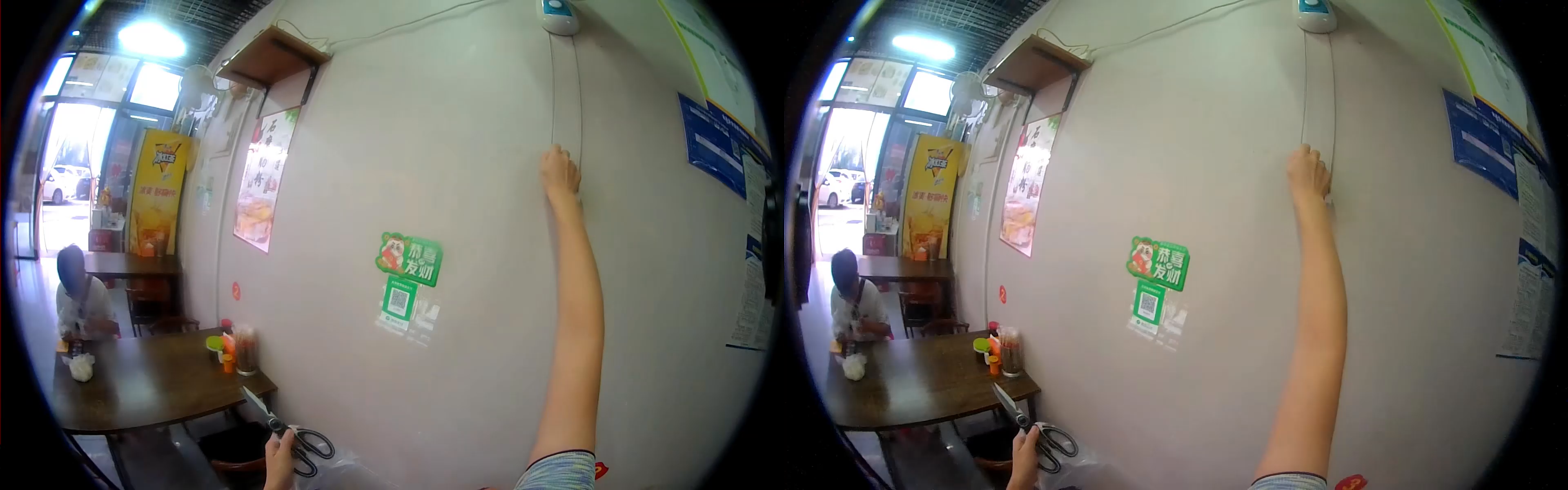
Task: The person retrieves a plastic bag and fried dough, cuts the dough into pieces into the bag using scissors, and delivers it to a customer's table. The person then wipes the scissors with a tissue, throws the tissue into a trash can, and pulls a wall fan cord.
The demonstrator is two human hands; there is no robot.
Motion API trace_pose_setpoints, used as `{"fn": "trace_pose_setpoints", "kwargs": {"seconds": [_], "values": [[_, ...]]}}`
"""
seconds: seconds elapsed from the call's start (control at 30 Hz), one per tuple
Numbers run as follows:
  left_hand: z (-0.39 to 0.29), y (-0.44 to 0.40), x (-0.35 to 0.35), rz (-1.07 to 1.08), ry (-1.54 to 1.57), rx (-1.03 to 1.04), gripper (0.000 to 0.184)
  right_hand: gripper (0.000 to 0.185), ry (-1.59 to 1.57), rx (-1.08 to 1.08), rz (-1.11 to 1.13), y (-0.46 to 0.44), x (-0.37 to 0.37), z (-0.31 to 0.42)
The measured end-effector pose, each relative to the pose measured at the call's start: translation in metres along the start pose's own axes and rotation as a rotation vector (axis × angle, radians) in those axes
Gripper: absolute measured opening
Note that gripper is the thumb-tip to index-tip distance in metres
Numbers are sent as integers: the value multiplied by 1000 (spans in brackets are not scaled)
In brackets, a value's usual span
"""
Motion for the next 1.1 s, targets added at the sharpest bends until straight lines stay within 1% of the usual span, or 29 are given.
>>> {"fn": "trace_pose_setpoints", "kwargs": {"seconds": [0.03,0.1,0.23,0.27,0.37,0.4,0.5,0.53,0.63,0.67,0.73,0.87,0.9,0.93,1.03,1.1], "values": [[5,1,-3,-5,62,-34,19,29,-22,41,14,4,0,-2],[13,2,-9,-15,184,-104,17,29,2,32,23,14,-4,2],[11,12,-24,-5,130,-57,19,27,43,-14,-8,31,-15,7],[8,14,-24,18,137,-5,18,26,31,-13,-22,36,-16,7],[3,31,-37,41,165,-133,19,23,-1,-8,-33,52,-29,6],[4,34,-44,64,168,-133,19,23,-8,-1,-19,58,-33,6],[-7,51,-57,41,140,-157,20,23,-5,17,-13,72,-39,3],[-4,52,-64,74,156,-119,20,23,-1,20,-18,76,-41,1],[-36,77,-67,115,19,-128,23,23,-13,47,20,86,-58,1],[-27,75,-72,68,101,-165,20,23,-14,59,38,88,-62,0],[-18,83,-79,82,144,-196,20,24,-14,85,73,90,-69,-2],[-25,100,-77,140,198,-208,18,26,19,83,109,97,-84,-8],[-28,102,-76,151,204,-206,18,26,23,89,104,99,-88,-9],[-31,104,-78,116,143,-181,17,27,25,98,97,99,-92,-11],[-39,110,-72,101,142,-216,16,27,-5,120,112,96,-90,-22],[-39,110,-69,88,118,-180,16,29,-25,143,93,94,-82,-30]]}}
Point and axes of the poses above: each hand's wrist, its own y-axis away from the middle knuckle, its own x-axis out of the palm, z = x × y, the point moved 5 cm from there along -y, towards the middle knuckle, and after that the axes turned 3 degrees about y, right-handed, at the moved point
